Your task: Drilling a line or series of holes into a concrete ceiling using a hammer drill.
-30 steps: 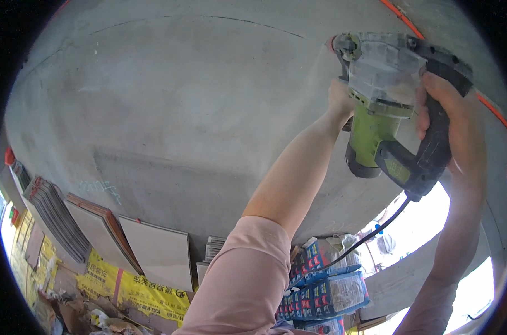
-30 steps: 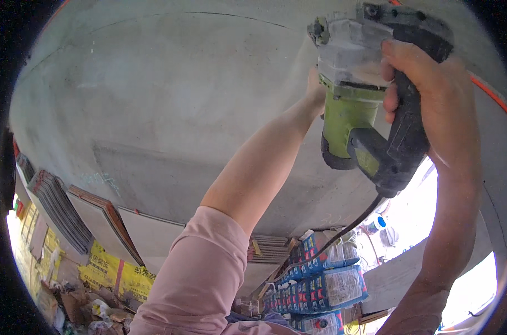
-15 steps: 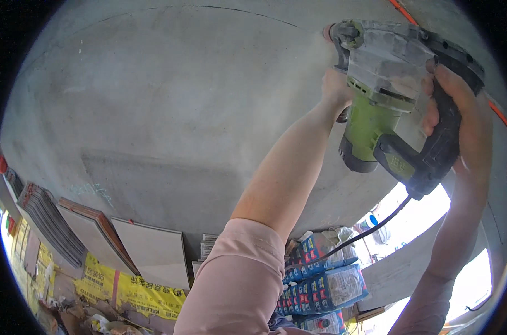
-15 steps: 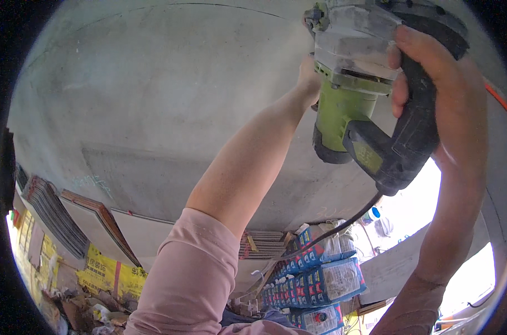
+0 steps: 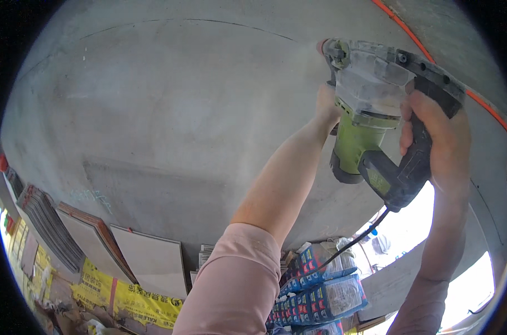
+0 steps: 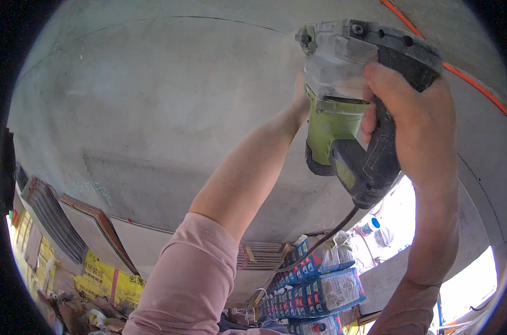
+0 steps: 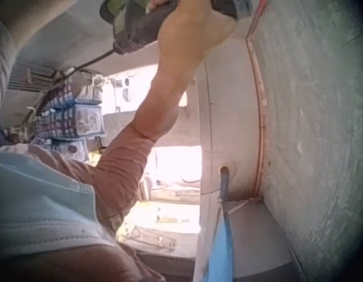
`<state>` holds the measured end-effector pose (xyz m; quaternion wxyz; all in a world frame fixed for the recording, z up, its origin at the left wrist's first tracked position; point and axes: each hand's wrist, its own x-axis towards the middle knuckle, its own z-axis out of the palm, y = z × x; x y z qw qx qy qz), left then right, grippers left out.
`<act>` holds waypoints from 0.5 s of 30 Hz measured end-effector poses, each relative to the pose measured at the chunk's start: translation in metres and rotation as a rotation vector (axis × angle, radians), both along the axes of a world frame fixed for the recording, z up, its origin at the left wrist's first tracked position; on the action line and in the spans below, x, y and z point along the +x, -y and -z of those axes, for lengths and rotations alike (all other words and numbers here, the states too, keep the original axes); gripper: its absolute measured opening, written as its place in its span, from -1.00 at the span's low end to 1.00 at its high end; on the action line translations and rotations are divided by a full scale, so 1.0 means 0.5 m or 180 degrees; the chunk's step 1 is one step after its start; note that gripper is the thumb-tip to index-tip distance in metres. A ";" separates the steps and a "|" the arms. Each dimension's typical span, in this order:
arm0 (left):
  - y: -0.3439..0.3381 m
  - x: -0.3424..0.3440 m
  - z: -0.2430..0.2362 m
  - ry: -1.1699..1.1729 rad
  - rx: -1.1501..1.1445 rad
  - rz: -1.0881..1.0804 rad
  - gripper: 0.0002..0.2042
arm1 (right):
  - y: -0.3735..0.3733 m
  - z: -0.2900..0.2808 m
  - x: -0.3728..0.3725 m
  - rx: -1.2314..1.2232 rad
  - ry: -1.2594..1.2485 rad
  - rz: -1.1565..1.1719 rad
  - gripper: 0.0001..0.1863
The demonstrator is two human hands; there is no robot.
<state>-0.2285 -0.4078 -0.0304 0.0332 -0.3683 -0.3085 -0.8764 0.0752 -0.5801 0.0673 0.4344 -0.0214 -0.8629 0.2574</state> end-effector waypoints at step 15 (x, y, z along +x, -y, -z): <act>-0.023 -0.025 0.013 -0.0393 0.0212 0.0150 -0.55 | -0.005 0.000 -0.001 -0.0035 -0.0202 -0.0104 -0.68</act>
